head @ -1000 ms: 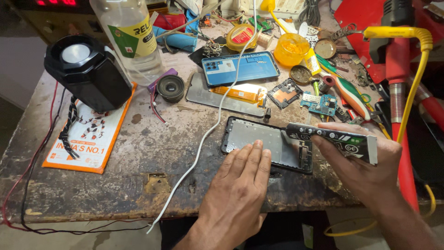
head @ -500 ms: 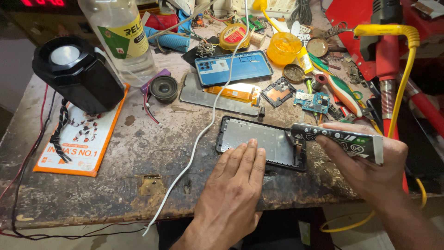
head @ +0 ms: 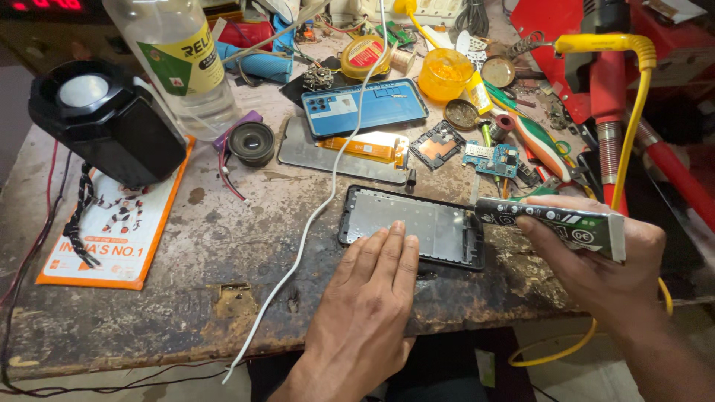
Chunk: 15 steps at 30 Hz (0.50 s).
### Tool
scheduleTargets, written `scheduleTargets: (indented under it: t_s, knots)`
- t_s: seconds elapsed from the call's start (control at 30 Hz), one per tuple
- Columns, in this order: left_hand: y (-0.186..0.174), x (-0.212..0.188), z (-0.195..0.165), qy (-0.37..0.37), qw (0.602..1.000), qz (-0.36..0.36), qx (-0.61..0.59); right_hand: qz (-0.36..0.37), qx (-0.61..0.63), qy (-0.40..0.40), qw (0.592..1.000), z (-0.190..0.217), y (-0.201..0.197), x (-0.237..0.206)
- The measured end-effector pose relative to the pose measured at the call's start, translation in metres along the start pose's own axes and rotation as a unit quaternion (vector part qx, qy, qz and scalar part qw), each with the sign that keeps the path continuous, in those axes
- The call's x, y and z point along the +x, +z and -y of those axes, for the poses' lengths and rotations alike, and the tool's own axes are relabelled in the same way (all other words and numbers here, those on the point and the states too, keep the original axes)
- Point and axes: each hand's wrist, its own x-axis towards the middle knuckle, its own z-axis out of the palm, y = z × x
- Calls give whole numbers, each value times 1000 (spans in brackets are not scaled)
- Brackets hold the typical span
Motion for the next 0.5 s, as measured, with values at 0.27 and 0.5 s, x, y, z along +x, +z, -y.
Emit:
scheduleTargets:
  t_s: [0.27,0.5]
  knots:
    - [0,0,0,-1,1000,-7,-8,-4,-71,-20,997,-11,-6,-5]
    - [0,-2,1,-6,1000,-19,-19,-60,71,129,987,-20,-10,-17]
